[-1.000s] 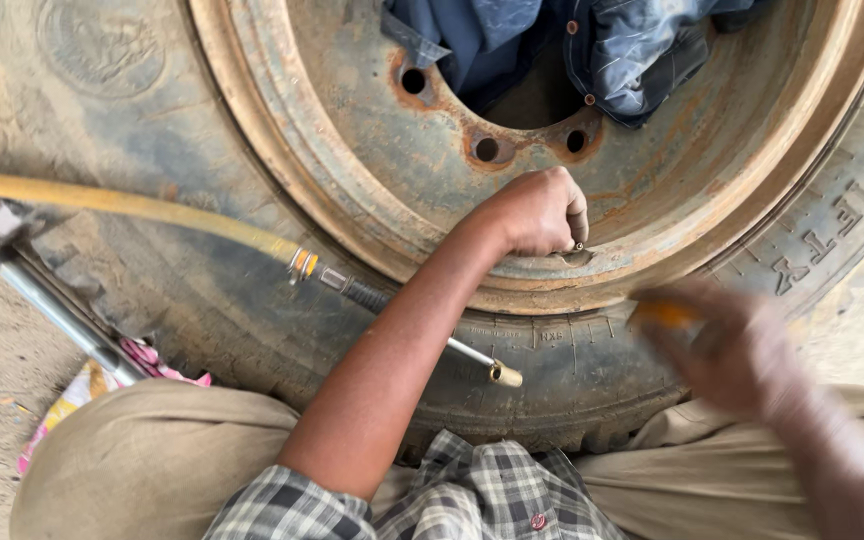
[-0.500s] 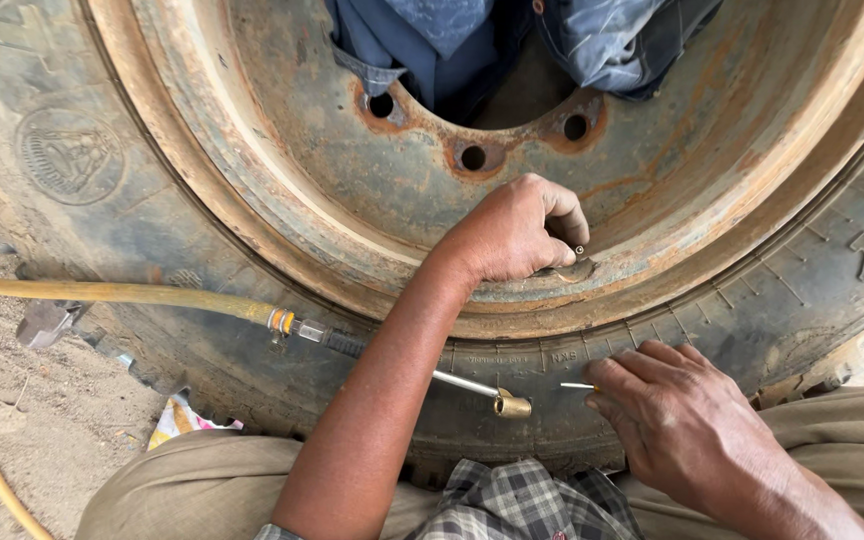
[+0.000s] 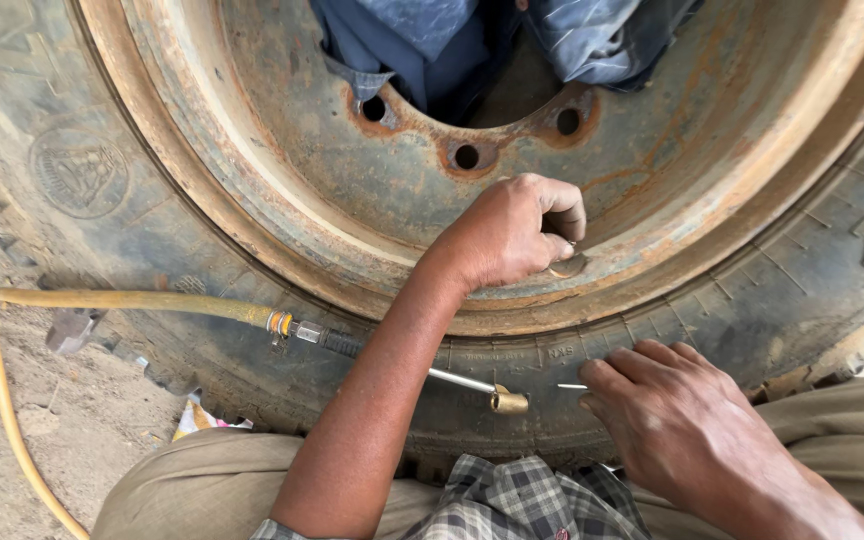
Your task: The person works on a large tire rim by hand, using a small yellow tool to manipulate components around the center holes.
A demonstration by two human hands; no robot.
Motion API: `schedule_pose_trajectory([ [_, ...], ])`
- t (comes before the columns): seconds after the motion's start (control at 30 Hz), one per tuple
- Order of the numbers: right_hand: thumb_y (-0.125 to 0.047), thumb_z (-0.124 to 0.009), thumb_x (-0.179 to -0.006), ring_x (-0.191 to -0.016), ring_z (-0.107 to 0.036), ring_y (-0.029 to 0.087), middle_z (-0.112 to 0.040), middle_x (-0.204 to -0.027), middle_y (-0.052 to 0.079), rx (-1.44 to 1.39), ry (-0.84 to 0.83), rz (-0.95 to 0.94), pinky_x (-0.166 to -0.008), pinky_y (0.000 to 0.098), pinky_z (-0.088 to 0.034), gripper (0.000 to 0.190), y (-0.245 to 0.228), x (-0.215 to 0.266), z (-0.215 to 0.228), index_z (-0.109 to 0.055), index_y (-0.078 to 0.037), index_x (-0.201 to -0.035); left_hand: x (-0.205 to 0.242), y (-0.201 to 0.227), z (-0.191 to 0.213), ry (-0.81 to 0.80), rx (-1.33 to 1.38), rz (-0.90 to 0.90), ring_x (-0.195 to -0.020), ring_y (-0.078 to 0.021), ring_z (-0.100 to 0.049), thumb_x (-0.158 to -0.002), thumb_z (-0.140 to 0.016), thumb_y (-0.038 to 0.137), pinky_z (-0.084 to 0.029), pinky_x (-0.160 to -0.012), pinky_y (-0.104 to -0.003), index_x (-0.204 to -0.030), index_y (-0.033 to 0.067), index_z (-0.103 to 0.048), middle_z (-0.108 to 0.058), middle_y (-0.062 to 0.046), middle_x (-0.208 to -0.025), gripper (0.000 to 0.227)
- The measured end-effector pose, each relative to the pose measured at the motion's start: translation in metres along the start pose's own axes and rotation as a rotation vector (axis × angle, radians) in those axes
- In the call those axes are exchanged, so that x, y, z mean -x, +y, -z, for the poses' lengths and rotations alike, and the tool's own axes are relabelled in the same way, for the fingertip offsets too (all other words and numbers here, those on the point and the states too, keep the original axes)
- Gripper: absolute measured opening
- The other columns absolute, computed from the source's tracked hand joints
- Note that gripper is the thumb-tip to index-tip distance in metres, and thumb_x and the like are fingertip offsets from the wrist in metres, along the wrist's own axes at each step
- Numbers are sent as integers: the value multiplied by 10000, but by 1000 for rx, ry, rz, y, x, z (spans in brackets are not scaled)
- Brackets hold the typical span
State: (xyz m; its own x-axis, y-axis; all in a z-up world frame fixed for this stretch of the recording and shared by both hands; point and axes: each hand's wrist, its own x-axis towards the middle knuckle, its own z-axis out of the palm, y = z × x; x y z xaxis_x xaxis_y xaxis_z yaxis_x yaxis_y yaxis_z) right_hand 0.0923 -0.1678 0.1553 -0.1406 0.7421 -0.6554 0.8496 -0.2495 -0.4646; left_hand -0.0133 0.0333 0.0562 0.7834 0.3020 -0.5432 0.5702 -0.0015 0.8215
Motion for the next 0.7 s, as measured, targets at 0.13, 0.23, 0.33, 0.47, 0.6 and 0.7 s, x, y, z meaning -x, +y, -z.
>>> schedule_pose_trajectory([
  [0.13, -242, -675, -808, -974, -648, 337, -711, -944, 81, -65, 65, 19, -798, 483, -500, 268, -8, -2, 15, -705, -108, -1038, 4, 10, -5, 94, -138, -111, -792, -216, -766, -762, -739, 17, -603, -751, -385, -804, 67, -725, -781, -84, -843, 67],
  [0.23, -248, -648, -861, -948, -641, 313, -702, -961, 86, -43, 4, -16, -848, 486, -497, 240, -15, -1, 28, -690, -115, -1057, 12, 16, -12, 185, -215, -187, -809, -305, -750, -772, -723, 9, -578, -754, -444, -827, 55, -711, -760, -139, -829, 72],
  [0.33, -220, -641, -877, -989, -642, 324, -706, -978, 100, -34, 17, -22, -875, 485, -496, 221, -18, 5, 33, -689, -115, -1066, 19, 19, -21, 245, -270, -224, -825, -357, -736, -794, -699, 21, -571, -754, -469, -843, 68, -710, -741, -163, -827, 69],
  [0.47, -165, -643, -868, -1025, -653, 352, -711, -990, 141, 4, 85, 8, -901, 508, -504, 239, -13, 8, 32, -673, -85, -1092, 14, 15, -29, 313, -344, -237, -823, -389, -720, -797, -696, 63, -565, -755, -489, -837, 90, -714, -736, -161, -819, 51],
  [0.6, -124, -648, -845, -976, -691, 361, -718, -945, 160, 58, 144, 34, -874, 503, -548, 230, -10, 14, 22, -660, -57, -1065, 17, 2, -45, 332, -388, -179, -811, -409, -700, -784, -711, 102, -561, -721, -500, -820, 96, -719, -728, -180, -831, 37],
  [0.7, -82, -648, -804, -948, -700, 370, -720, -920, 160, 62, 188, 49, -831, 500, -566, 250, -4, 12, 23, -664, -61, -1052, 6, 2, -40, 348, -344, -191, -806, -387, -704, -746, -680, 75, -573, -719, -465, -797, 71, -714, -727, -189, -825, 62],
])
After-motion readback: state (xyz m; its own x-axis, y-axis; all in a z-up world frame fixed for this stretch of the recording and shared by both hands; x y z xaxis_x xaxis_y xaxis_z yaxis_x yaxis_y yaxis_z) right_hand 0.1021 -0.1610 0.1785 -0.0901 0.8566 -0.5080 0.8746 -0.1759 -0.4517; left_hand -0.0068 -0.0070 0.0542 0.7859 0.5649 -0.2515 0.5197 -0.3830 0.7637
